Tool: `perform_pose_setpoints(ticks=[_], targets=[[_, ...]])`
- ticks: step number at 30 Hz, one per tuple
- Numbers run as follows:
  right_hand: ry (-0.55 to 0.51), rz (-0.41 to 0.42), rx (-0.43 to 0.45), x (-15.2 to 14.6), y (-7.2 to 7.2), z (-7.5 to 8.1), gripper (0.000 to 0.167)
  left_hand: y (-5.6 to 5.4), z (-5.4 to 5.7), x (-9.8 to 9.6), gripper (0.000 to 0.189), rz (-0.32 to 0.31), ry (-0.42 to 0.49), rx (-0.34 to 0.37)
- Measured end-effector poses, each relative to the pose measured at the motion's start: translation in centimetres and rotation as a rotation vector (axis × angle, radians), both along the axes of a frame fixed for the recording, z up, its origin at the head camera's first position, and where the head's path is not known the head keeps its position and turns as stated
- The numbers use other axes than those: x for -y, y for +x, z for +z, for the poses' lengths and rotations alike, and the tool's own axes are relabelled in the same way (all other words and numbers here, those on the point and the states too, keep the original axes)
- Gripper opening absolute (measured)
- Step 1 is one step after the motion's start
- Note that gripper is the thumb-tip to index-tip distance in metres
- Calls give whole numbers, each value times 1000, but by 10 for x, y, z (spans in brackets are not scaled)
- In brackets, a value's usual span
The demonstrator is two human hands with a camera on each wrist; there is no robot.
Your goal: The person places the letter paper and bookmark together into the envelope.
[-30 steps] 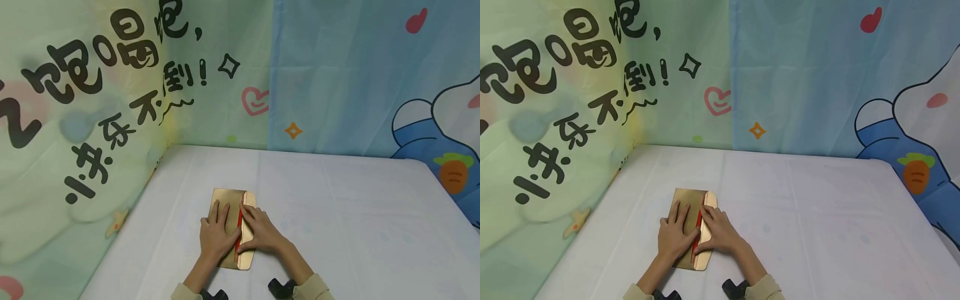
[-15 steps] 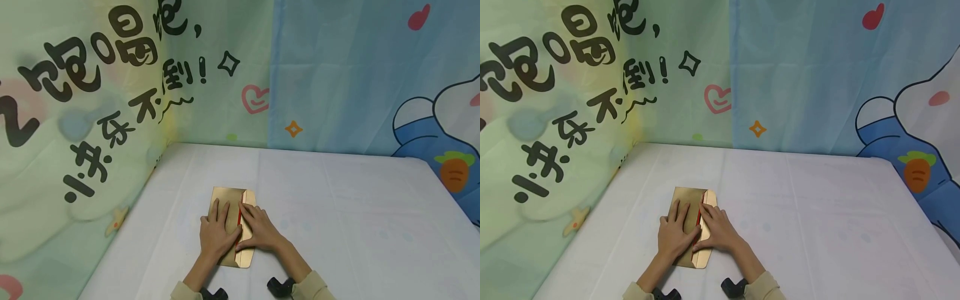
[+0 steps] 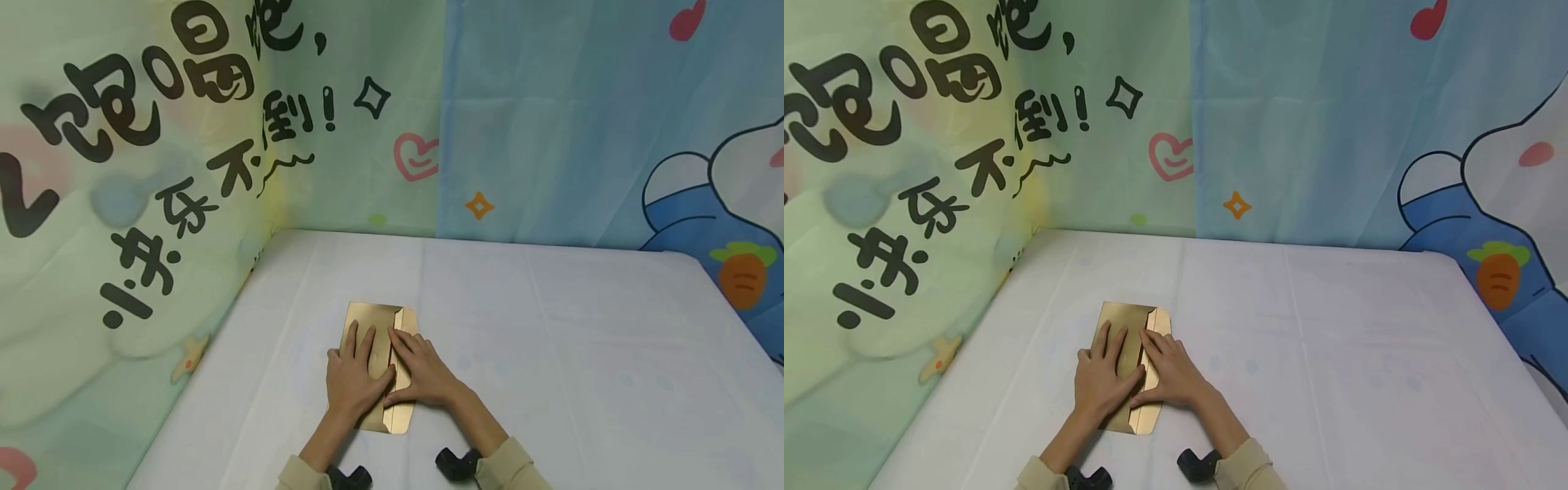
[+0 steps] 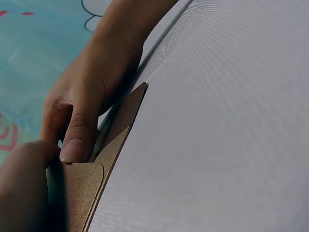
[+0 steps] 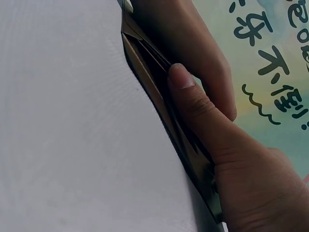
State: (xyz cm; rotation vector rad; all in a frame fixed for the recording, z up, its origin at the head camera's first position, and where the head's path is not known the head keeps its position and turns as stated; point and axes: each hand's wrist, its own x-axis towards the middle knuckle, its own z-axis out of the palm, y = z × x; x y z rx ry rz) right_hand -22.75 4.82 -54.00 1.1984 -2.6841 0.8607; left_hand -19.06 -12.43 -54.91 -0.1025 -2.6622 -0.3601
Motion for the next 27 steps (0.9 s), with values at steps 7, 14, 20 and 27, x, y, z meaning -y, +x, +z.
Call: perform_pose_setpoints(ticks=[7, 14, 20, 27], targets=[[2, 6, 17, -1, -2, 4, 121, -2, 3, -1, 76, 14, -8, 11], [4, -4, -7, -2, -6, 2, 121, -6, 6, -2, 78, 23, -15, 31], [-9, 0, 4, -3, -4, 2, 120, -6, 6, -2, 79, 23, -14, 45], [-17, 2, 13, -3, -1, -1, 120, -3, 1, -1, 79, 32, -8, 72]])
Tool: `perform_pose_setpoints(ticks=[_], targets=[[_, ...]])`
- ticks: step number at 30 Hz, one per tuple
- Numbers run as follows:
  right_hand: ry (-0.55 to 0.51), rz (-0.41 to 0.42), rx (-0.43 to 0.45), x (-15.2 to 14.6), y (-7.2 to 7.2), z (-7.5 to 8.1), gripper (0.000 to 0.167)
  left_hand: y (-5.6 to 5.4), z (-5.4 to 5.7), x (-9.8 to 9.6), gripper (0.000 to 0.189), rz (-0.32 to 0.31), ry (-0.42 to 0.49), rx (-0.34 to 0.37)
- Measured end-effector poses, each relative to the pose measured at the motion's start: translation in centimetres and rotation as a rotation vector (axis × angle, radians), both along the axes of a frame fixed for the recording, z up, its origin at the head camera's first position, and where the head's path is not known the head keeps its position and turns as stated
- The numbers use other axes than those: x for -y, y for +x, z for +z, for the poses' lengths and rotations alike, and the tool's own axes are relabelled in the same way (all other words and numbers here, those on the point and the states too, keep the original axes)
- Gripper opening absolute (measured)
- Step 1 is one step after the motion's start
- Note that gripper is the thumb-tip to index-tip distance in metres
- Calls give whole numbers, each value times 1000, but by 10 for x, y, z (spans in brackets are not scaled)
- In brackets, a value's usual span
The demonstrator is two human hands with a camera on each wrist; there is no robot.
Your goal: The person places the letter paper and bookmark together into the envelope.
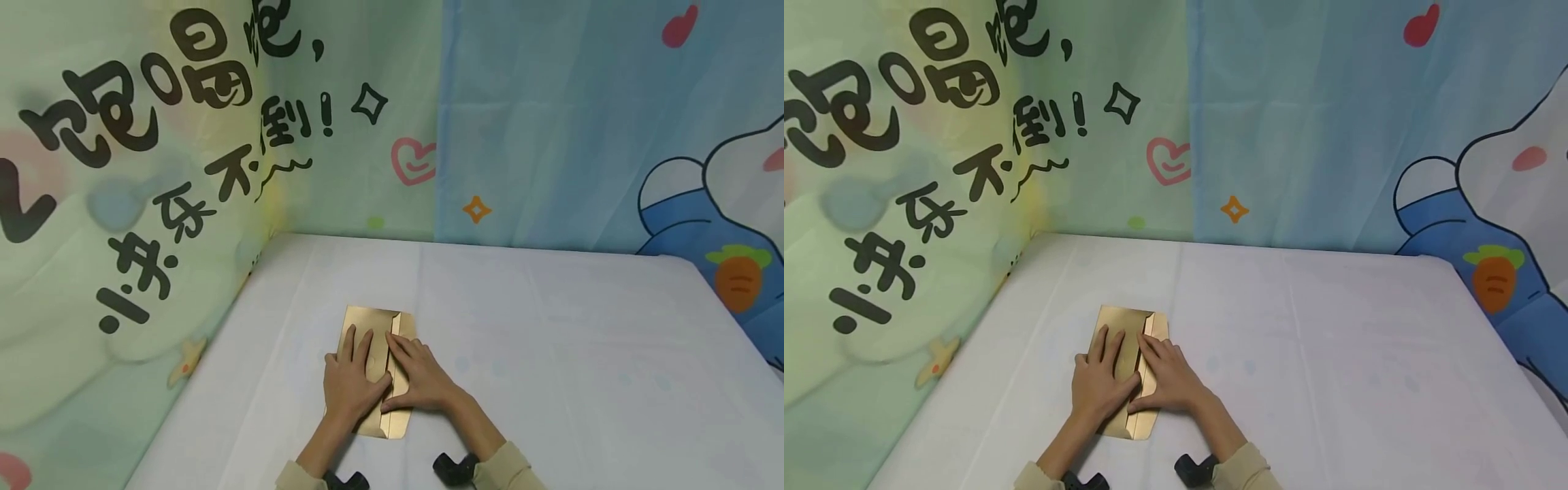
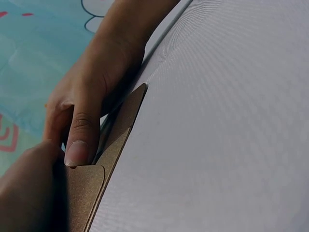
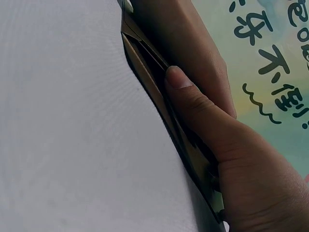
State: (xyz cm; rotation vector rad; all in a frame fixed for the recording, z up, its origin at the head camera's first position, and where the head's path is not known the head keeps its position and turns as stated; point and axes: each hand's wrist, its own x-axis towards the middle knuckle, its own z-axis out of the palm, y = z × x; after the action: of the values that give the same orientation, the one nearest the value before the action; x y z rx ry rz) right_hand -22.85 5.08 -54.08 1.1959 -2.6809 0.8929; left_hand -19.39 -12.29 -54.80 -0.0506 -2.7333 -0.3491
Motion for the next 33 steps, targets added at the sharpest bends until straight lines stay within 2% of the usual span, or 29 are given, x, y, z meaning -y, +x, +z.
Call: perform_pose_setpoints(ticks=[8, 17, 27, 33], targets=[[8, -25, -6, -4, -1, -1, 119, -2, 0, -3, 79, -5, -3, -17], [7, 0, 29, 1, -4, 0, 119, -1, 3, 0, 80, 20, -17, -26], [6, -4, 18, 0, -6, 0, 119, -2, 3, -1, 79, 21, 6, -19], [-20, -31, -22, -3, -6, -1, 116, -1, 2, -2, 74, 13, 86, -33]])
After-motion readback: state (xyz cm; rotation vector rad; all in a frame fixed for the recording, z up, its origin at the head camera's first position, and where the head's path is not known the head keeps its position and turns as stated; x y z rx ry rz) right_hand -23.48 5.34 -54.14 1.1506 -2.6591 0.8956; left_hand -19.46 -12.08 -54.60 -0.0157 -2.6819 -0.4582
